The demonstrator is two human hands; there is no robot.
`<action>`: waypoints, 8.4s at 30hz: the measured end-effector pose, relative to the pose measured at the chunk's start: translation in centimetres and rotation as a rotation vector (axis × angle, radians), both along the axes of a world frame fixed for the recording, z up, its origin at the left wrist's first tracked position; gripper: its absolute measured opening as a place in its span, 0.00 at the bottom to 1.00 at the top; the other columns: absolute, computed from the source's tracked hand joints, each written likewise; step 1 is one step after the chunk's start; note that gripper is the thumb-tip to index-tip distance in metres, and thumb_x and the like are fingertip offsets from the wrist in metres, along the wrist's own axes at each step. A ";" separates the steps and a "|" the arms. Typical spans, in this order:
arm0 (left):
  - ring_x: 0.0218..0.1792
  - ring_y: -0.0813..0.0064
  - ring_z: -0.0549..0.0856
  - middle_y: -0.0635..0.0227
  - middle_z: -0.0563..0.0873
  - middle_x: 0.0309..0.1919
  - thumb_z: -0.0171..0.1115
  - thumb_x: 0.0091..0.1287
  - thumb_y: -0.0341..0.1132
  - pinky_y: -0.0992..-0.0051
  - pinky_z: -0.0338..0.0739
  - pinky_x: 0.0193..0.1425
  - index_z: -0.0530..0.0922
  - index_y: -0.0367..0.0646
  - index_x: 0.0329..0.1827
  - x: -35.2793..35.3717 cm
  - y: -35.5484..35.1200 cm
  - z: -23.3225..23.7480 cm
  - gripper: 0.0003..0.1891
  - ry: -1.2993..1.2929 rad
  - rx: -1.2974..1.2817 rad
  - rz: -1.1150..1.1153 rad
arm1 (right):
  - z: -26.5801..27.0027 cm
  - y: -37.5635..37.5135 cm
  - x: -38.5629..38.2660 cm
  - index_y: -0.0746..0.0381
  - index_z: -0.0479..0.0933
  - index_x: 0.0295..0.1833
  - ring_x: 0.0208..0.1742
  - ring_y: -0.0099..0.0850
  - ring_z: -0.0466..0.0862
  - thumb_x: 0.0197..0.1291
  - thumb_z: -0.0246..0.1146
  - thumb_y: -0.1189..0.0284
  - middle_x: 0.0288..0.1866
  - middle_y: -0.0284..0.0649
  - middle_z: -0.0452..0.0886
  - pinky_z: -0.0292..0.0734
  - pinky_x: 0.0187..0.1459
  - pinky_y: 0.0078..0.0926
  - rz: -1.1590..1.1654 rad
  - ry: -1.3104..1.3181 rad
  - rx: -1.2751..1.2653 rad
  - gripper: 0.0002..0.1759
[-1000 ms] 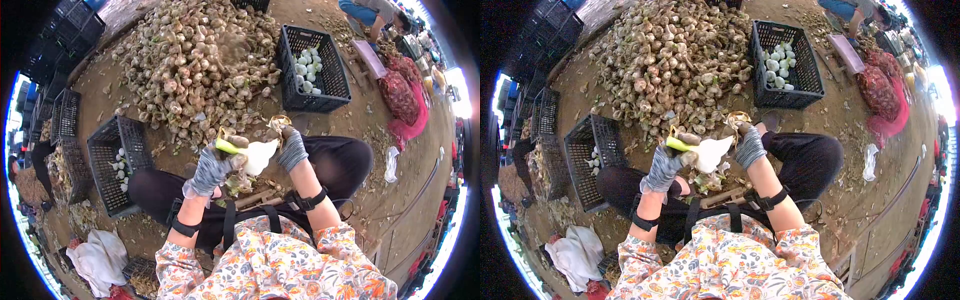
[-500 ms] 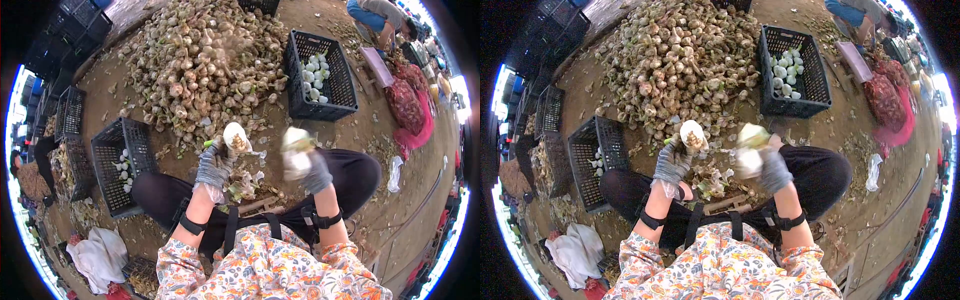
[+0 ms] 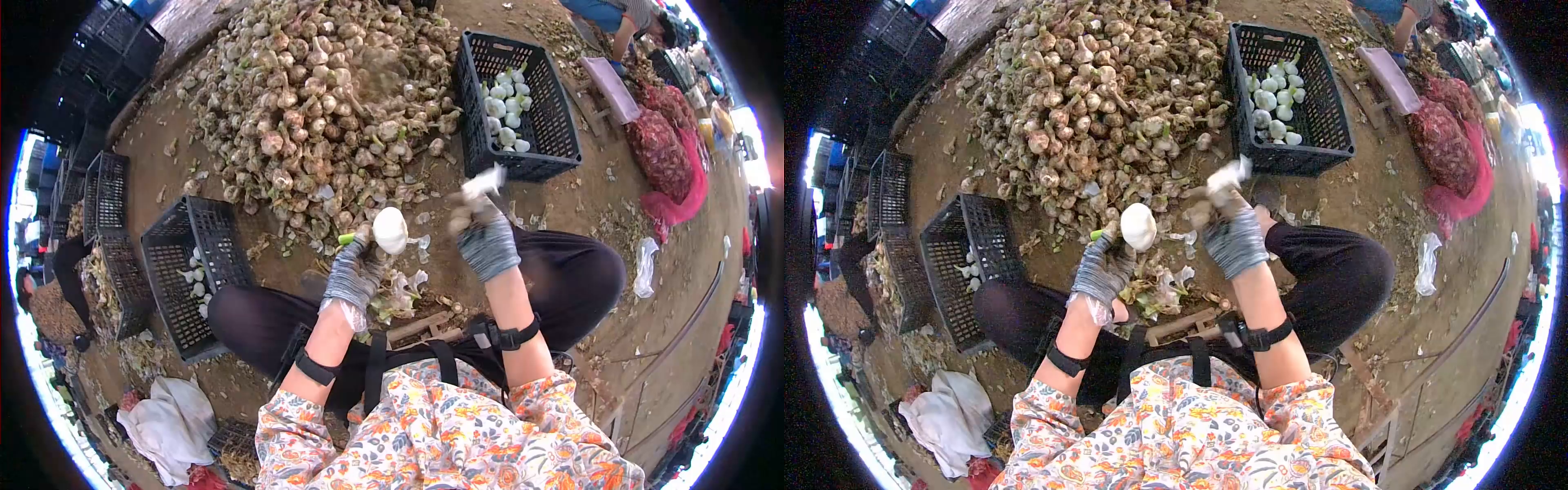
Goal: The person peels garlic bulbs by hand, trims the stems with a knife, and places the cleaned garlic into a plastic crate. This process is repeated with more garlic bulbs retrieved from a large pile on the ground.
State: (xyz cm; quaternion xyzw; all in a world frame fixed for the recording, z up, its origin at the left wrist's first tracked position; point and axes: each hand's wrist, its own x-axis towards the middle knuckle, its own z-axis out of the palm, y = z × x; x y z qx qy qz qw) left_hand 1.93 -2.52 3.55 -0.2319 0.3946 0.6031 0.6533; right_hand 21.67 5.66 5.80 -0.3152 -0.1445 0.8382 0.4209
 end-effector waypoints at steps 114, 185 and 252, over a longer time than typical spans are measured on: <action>0.24 0.74 0.81 0.64 0.81 0.31 0.45 0.62 0.62 0.76 0.78 0.25 0.71 0.40 0.50 3.9 0.5 -3.1 0.31 0.065 0.296 -0.265 | -5.1 -2.4 3.0 0.67 0.74 0.45 0.22 0.24 0.76 0.53 0.59 0.72 0.32 0.40 0.79 0.75 0.23 0.20 -0.090 -0.732 -0.047 0.14; 0.44 0.77 0.79 0.67 0.80 0.44 0.59 0.63 0.40 0.79 0.75 0.47 0.72 0.37 0.53 4.4 -0.6 -3.1 0.20 0.297 0.491 -0.285 | -2.8 -4.3 0.6 0.64 0.72 0.42 0.37 0.21 0.75 0.58 0.59 0.74 0.39 0.37 0.77 0.73 0.33 0.16 -0.181 -0.118 -0.027 0.08; 0.52 0.72 0.76 0.65 0.76 0.52 0.73 0.46 0.31 0.72 0.71 0.58 0.69 0.40 0.57 3.8 -1.5 -2.7 0.33 1.081 0.583 -0.455 | -4.6 -2.5 -0.3 0.72 0.70 0.51 0.44 0.33 0.78 0.56 0.59 0.71 0.44 0.50 0.79 0.71 0.47 0.26 0.375 -0.868 0.627 0.20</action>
